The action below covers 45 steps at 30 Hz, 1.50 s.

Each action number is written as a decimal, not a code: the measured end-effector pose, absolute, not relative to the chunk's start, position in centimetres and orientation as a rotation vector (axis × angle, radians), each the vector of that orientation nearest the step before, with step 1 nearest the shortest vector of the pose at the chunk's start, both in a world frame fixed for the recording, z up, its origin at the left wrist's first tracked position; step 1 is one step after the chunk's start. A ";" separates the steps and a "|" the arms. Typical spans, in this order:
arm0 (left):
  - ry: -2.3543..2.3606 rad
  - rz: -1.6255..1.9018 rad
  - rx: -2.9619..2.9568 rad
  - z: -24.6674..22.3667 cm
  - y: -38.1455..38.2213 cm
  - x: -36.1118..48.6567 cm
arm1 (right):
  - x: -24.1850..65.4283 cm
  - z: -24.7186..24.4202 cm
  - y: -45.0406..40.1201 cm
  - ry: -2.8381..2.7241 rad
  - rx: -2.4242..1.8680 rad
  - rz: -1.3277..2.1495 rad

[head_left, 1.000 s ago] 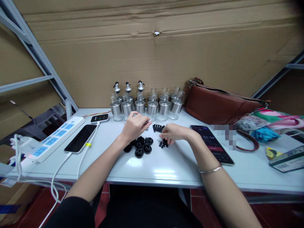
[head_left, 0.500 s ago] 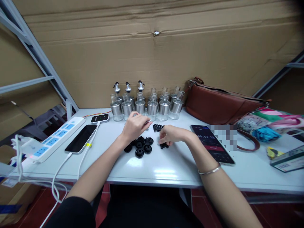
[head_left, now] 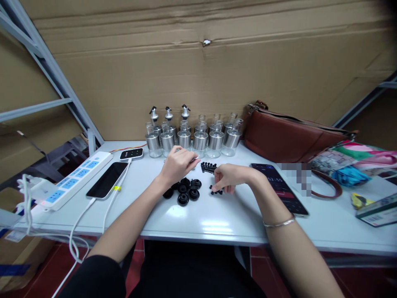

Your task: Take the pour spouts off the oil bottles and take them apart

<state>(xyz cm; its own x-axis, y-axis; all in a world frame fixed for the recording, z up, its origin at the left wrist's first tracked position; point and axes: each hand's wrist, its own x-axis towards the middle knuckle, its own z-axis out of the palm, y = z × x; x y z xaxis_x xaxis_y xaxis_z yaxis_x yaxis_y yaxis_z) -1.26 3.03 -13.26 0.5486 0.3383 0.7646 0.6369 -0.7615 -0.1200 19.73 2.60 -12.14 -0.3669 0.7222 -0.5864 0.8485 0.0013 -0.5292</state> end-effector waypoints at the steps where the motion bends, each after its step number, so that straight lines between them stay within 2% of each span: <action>1: -0.791 -1.069 -2.402 -13.3 3.0 -1.2 | 19.8 -12.1 2.6 2.085 1.679 -1.326; 7: -0.816 -1.045 -2.422 -13.4 3.1 -1.2 | 19.6 -12.2 2.4 2.035 1.694 -1.391; 31: -0.770 -1.068 -2.393 -13.5 3.2 -1.3 | 19.0 -11.7 2.2 2.297 1.668 -1.098; 45: -0.769 -1.080 -2.398 -13.4 3.1 -1.2 | 18.7 -12.2 2.3 2.515 1.428 -1.004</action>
